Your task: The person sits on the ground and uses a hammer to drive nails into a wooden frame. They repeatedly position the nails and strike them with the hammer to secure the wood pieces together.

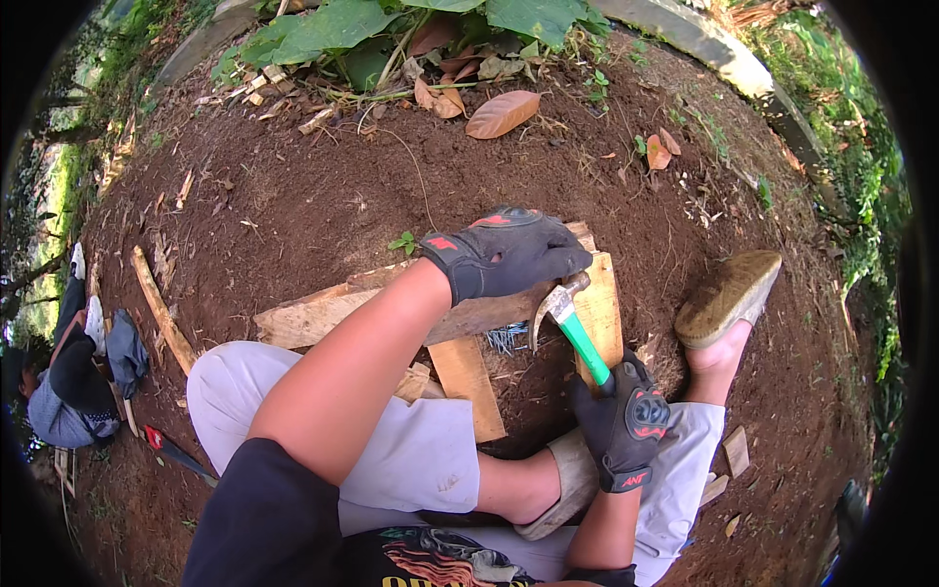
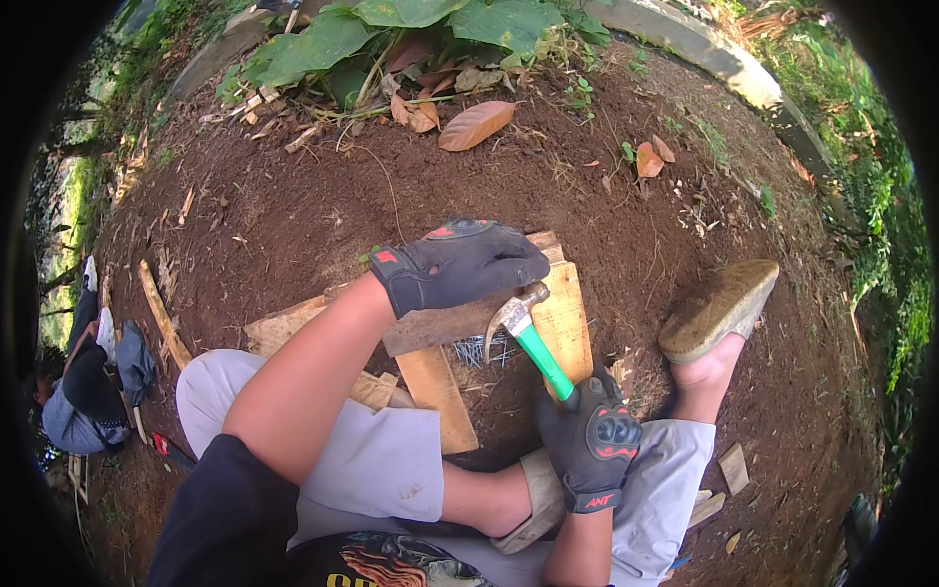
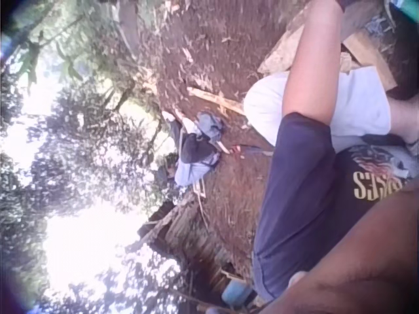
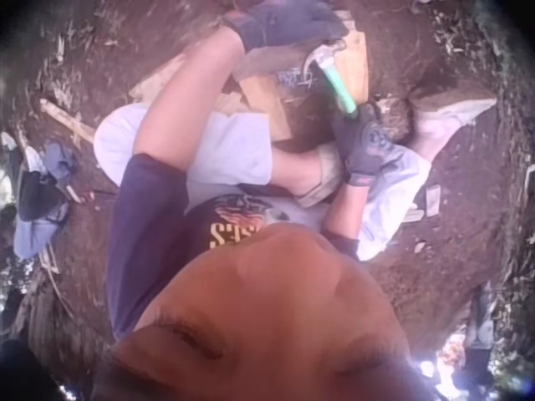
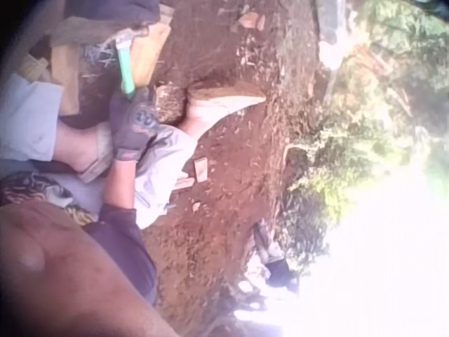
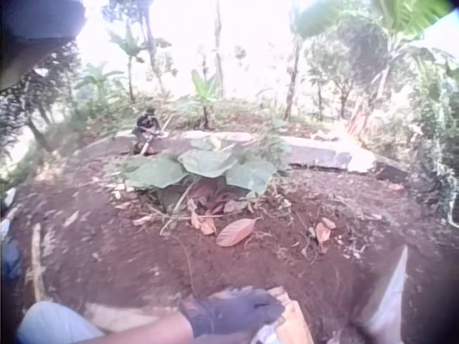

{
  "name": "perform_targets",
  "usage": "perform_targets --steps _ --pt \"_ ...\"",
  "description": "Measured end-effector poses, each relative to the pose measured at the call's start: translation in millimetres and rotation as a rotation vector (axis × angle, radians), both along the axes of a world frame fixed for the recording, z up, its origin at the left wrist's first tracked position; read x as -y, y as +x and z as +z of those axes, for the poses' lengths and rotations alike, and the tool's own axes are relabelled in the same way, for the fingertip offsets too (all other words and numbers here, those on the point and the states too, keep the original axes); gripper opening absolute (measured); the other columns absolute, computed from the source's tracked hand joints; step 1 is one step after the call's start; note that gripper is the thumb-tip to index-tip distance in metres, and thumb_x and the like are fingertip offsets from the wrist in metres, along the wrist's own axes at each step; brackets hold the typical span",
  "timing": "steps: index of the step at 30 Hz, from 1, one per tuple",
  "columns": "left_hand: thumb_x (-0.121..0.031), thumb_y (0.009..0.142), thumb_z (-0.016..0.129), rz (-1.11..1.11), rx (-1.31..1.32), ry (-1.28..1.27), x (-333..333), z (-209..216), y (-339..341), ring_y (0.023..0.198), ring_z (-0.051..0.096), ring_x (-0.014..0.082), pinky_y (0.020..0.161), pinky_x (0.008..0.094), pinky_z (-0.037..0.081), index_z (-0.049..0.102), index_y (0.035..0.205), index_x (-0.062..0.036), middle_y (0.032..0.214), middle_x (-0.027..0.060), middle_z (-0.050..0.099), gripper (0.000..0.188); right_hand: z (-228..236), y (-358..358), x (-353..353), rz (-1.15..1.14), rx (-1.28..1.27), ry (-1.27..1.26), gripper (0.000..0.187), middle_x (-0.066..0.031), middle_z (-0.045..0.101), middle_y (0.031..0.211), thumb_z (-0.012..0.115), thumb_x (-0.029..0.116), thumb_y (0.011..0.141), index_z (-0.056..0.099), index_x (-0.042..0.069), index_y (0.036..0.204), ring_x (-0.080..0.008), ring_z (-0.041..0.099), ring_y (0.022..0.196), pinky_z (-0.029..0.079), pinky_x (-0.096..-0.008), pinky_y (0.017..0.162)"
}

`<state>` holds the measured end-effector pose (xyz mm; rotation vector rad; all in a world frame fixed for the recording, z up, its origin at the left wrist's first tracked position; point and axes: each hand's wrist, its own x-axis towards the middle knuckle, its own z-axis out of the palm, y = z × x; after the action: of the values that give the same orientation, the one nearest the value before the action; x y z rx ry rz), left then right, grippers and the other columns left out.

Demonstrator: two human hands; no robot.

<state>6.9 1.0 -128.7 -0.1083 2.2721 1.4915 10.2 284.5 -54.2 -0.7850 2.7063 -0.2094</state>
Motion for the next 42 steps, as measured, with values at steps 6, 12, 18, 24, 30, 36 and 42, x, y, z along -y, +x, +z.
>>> perform_targets --steps 6,12,18,24,30,36,42 --pt "-0.041 0.109 0.058 0.086 0.052 -0.102 -16.0 8.2 -0.3 0.123 0.07 0.037 0.107 0.0449 0.055 0.077 0.132 -0.0087 0.128 0.0166 0.076 0.044 -0.5 -0.9 1.6 -0.02 0.04 -0.004 0.029 -0.0164 0.073 0.093 0.087 0.03 0.084 0.071 0.006 0.088 -0.0383 0.074 0.078 0.059 -0.0484 0.068" --pt "-0.034 0.109 0.059 -0.003 -0.12 -0.137 -15.4 -5.7 1.3 0.124 0.069 0.0368 0.107 0.0456 0.054 0.076 0.136 -0.0123 0.13 0.015 0.073 0.038 -1.6 3.0 -7.3 -0.055 -0.007 -0.002 0.034 -0.0158 0.076 0.101 0.088 0.034 0.082 0.072 0.006 0.092 -0.0372 0.075 0.081 0.059 -0.0486 0.071" --pt "-0.03 0.109 0.061 0.033 -0.039 -0.16 -15.2 -4.1 5.0 0.128 0.068 0.0346 0.111 0.0443 0.053 0.075 0.139 -0.0134 0.137 0.0155 0.072 0.037 -4.8 2.8 -10.8 -0.034 -0.031 -0.037 0.036 -0.0157 0.076 0.102 0.089 0.036 0.08 0.069 0.008 0.089 -0.0368 0.074 0.078 0.058 -0.0491 0.069" --pt "-0.035 0.109 0.057 0.136 0.034 -0.243 -24.1 11.5 0.5 0.116 0.075 0.0333 0.103 0.0401 0.056 0.078 0.134 -0.0118 0.125 0.0176 0.078 0.04 -6.2 0.4 -8.8 -0.043 0.009 -0.088 0.031 -0.0209 0.077 0.107 0.086 0.032 0.083 0.069 0.007 0.088 -0.0375 0.076 0.08 0.06 -0.0506 0.07" --pt "-0.034 0.105 0.065 0.179 0.115 -0.277 -32.8 21.0 -12.2 0.107 0.077 0.0252 0.097 0.0369 0.058 0.081 0.126 -0.0064 0.124 0.0144 0.081 0.039 -9.0 4.6 -21.0 -0.057 0.036 -0.062 0.028 -0.0291 0.076 0.124 0.076 0.025 0.089 0.079 0.002 0.104 -0.0365 0.078 0.079 0.062 -0.0495 0.071" --pt "-0.026 0.1 0.073 0.394 0.276 -0.186 -44.4 19.7 -14.9 0.105 0.074 0.0167 0.096 0.0348 0.057 0.083 0.125 -0.0036 0.12 0.008 0.082 0.035 -13.4 7.8 -30.9 0.012 -0.087 -0.177 0.011 -0.0306 0.077 0.116 0.071 0.017 0.093 0.075 0.007 0.094 -0.0281 0.074 0.063 0.057 -0.0436 0.057" --pt "-0.026 0.097 0.077 0.38 0.149 -0.241 -38.9 11.9 -7.9 0.093 0.073 0.0129 0.086 0.0325 0.058 0.084 0.122 -0.0054 0.112 0.0071 0.083 0.033 -22.0 14.4 -35.5 0.007 -0.166 -0.234 0.02 -0.03 0.077 0.117 0.069 0.018 0.091 0.073 0.007 0.107 -0.023 0.07 0.062 0.053 -0.04 0.056"
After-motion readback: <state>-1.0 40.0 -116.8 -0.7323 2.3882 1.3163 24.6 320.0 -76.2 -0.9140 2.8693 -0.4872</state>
